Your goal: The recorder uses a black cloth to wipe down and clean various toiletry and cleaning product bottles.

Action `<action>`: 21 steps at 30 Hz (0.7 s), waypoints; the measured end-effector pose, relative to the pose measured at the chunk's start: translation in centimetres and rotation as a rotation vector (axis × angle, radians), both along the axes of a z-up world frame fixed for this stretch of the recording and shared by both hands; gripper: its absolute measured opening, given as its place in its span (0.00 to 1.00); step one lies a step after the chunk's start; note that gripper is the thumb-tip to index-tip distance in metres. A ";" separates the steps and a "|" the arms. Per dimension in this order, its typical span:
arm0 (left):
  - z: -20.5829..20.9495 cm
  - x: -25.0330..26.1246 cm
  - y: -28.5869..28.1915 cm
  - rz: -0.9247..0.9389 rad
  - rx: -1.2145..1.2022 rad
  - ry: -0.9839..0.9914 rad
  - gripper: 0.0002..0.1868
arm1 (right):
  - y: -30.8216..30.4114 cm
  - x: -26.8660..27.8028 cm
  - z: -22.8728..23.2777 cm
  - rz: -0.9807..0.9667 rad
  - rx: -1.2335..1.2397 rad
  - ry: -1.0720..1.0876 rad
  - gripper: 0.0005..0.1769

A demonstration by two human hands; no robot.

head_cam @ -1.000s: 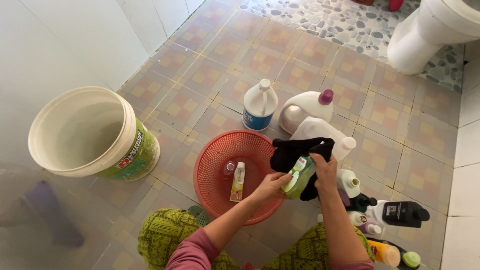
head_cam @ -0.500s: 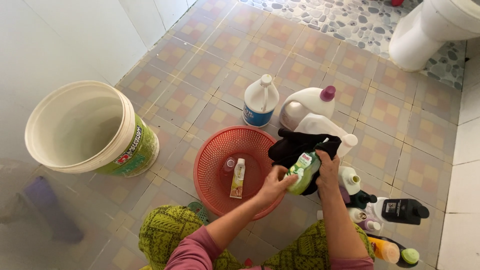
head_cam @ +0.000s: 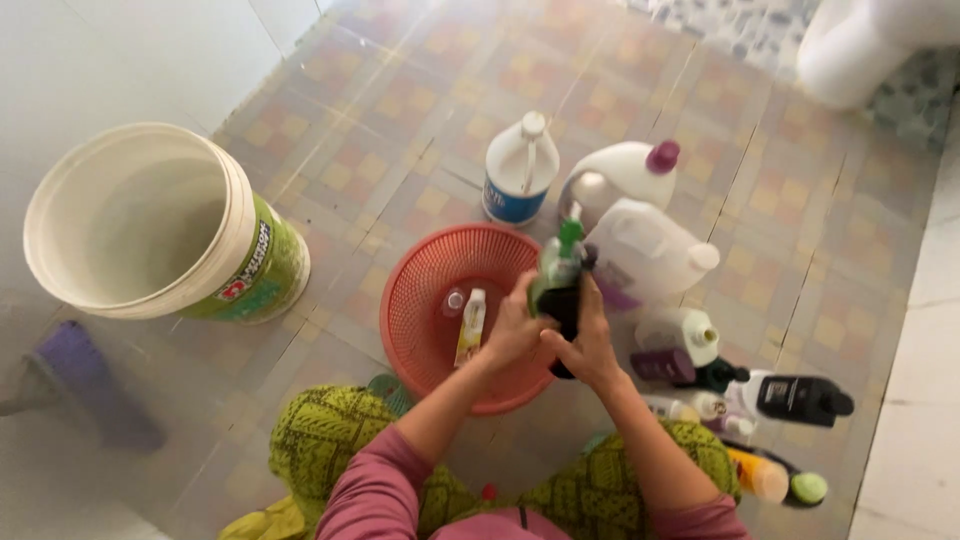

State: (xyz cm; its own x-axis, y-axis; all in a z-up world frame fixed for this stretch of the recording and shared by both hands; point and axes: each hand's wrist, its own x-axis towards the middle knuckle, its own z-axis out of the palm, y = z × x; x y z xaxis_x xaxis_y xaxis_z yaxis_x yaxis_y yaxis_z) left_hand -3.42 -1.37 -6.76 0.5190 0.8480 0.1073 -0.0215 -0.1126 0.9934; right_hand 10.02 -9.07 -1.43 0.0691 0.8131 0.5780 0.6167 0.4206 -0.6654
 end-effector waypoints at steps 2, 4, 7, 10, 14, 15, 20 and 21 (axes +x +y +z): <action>-0.1 -0.1 -0.2 0.028 0.026 0.074 0.36 | -0.6 0.4 -3.3 -0.034 -0.080 -0.011 0.45; -0.7 0.1 -0.7 0.051 0.059 0.145 0.40 | -0.7 0.8 -5.2 -0.071 -0.155 -0.023 0.41; -0.2 0.5 -2.5 -0.061 -0.029 0.255 0.40 | -0.3 2.1 -5.7 -0.144 -0.194 0.245 0.39; 3.2 0.4 -4.4 -0.119 0.035 0.236 0.41 | 0.1 4.2 -6.3 -0.211 -0.306 0.508 0.31; 3.1 0.3 -4.1 -0.094 0.251 0.279 0.43 | 0.1 3.3 -5.2 -0.181 -0.405 0.714 0.32; 2.5 0.3 -3.7 -0.082 0.331 0.367 0.43 | 0.3 2.4 -4.4 -0.169 -0.376 0.626 0.36; -2.0 0.8 -4.0 0.012 0.638 0.651 0.40 | 0.0 -0.4 -3.1 -0.183 -0.452 0.611 0.37; -2.4 1.1 -4.4 0.030 0.698 0.676 0.39 | 0.0 -0.5 -1.8 -0.220 -0.587 0.714 0.33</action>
State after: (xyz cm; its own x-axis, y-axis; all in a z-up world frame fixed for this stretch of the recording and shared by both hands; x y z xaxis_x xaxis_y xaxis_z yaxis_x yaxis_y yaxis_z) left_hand -2.37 -5.75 -9.12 0.6352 0.7203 0.2788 0.5414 -0.6727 0.5044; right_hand 9.50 -9.04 -3.27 0.4339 0.8872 -0.1569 0.0084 -0.1781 -0.9840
